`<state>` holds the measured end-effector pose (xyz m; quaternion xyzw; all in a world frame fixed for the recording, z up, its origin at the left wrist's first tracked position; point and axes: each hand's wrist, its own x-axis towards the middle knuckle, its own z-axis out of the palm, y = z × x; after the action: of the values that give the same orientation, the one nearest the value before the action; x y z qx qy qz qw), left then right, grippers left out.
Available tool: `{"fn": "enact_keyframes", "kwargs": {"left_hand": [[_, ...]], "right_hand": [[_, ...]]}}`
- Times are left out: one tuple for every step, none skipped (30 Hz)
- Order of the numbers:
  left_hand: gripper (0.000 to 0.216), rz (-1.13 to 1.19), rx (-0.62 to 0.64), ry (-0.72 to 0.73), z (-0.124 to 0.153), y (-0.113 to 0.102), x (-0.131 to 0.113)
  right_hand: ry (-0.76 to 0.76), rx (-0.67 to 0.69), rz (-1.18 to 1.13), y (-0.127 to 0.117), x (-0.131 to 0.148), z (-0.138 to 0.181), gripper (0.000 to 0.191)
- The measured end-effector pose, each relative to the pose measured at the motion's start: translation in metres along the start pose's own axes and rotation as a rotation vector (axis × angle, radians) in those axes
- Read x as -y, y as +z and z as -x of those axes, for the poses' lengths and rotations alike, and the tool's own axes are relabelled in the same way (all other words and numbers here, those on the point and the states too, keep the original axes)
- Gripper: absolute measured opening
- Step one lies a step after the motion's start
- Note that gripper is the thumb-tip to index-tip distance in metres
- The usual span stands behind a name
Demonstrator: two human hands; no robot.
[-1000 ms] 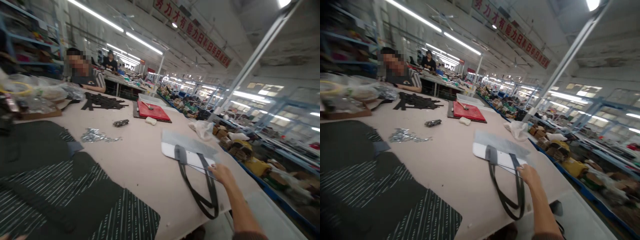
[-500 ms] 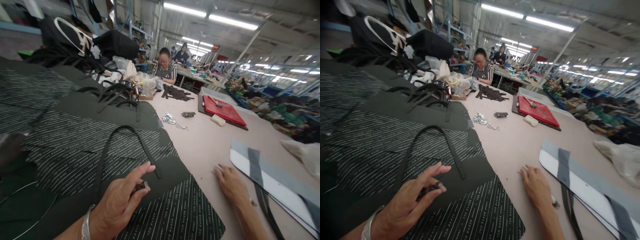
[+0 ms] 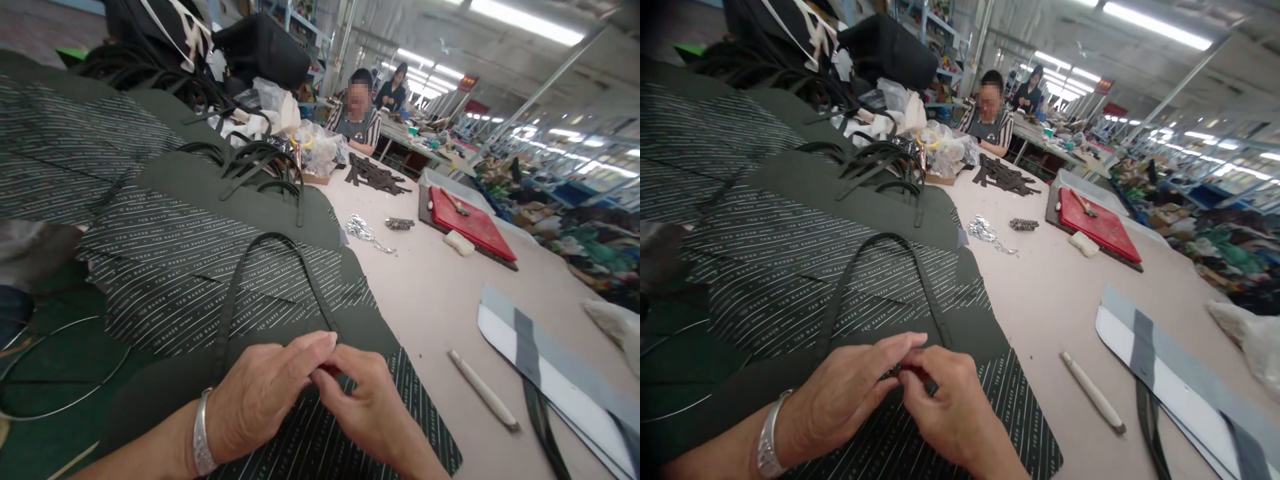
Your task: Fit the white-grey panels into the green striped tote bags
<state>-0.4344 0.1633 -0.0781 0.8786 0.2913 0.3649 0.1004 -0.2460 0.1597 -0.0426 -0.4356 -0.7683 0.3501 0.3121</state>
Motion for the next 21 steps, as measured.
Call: {"fn": "enact_keyframes", "kwargs": {"left_hand": [[0.043, 0.009, 0.001, -0.001, 0.002, 0.000, 0.002], [0.043, 0.017, 0.004, -0.004, 0.003, 0.000, 0.003], [0.044, 0.022, 0.006, -0.005, 0.005, 0.000, 0.004], [0.044, 0.025, 0.004, -0.001, 0.006, 0.000, 0.005], [0.043, 0.024, -0.002, 0.010, 0.007, 0.000, 0.006], [0.043, 0.021, -0.005, 0.020, 0.008, 0.000, 0.007], [0.043, 0.017, -0.003, 0.029, 0.009, 0.000, 0.008], [0.043, 0.009, 0.004, 0.035, 0.011, 0.000, 0.009], [0.042, -0.005, 0.014, 0.036, 0.012, 0.001, 0.009], [0.042, -0.019, 0.028, 0.032, 0.014, 0.001, 0.009], [0.042, -0.036, 0.038, 0.026, 0.015, 0.002, 0.009], [0.042, -0.052, 0.045, 0.023, 0.017, 0.003, 0.008], [0.042, -0.065, 0.046, 0.025, 0.018, 0.004, 0.007], [0.041, -0.075, 0.050, 0.029, 0.019, 0.005, 0.006], [0.041, -0.080, 0.054, 0.030, 0.019, 0.006, 0.005], [0.041, -0.080, 0.054, 0.022, 0.020, 0.006, 0.004], [0.041, -0.076, 0.047, -0.002, 0.020, 0.005, 0.003], [0.042, -0.073, 0.037, -0.049, 0.020, 0.003, 0.004], [0.043, -0.073, 0.031, -0.123, 0.020, 0.000, 0.006], [0.044, -0.078, 0.039, -0.222, 0.019, -0.003, 0.009], [0.044, -0.088, 0.073, -0.333, 0.018, -0.008, 0.013]], "right_hand": [[0.009, 0.007, 0.001, 0.001, -0.002, -0.002, 0.020], [0.022, 0.014, 0.004, 0.003, -0.003, -0.003, 0.019], [0.035, 0.022, 0.009, 0.004, -0.003, -0.004, 0.018], [0.047, 0.026, 0.017, 0.006, -0.004, -0.005, 0.017], [0.057, 0.026, 0.029, 0.008, -0.003, -0.006, 0.017], [0.066, 0.023, 0.047, 0.011, -0.003, -0.006, 0.017], [0.072, 0.016, 0.069, 0.013, -0.003, -0.006, 0.016], [0.079, 0.007, 0.092, 0.017, -0.003, -0.006, 0.015], [0.088, -0.003, 0.115, 0.020, -0.003, -0.006, 0.014], [0.098, -0.006, 0.135, 0.024, -0.004, -0.005, 0.014], [0.100, -0.009, 0.151, 0.028, -0.005, -0.005, 0.014], [0.094, -0.015, 0.161, 0.032, -0.006, -0.005, 0.015], [0.077, -0.023, 0.169, 0.036, -0.007, -0.005, 0.016], [0.056, -0.026, 0.173, 0.040, -0.008, -0.006, 0.019], [0.045, -0.030, 0.164, 0.042, -0.009, -0.008, 0.021], [0.052, -0.036, 0.138, 0.043, -0.010, -0.009, 0.023], [0.081, -0.037, 0.094, 0.043, -0.012, -0.011, 0.023], [0.129, -0.037, 0.038, 0.041, -0.014, -0.012, 0.022], [0.183, -0.048, -0.026, 0.037, -0.017, -0.013, 0.020], [0.239, -0.071, -0.090, 0.031, -0.021, -0.013, 0.017], [0.285, -0.107, -0.146, 0.025, -0.025, -0.012, 0.017]]}}
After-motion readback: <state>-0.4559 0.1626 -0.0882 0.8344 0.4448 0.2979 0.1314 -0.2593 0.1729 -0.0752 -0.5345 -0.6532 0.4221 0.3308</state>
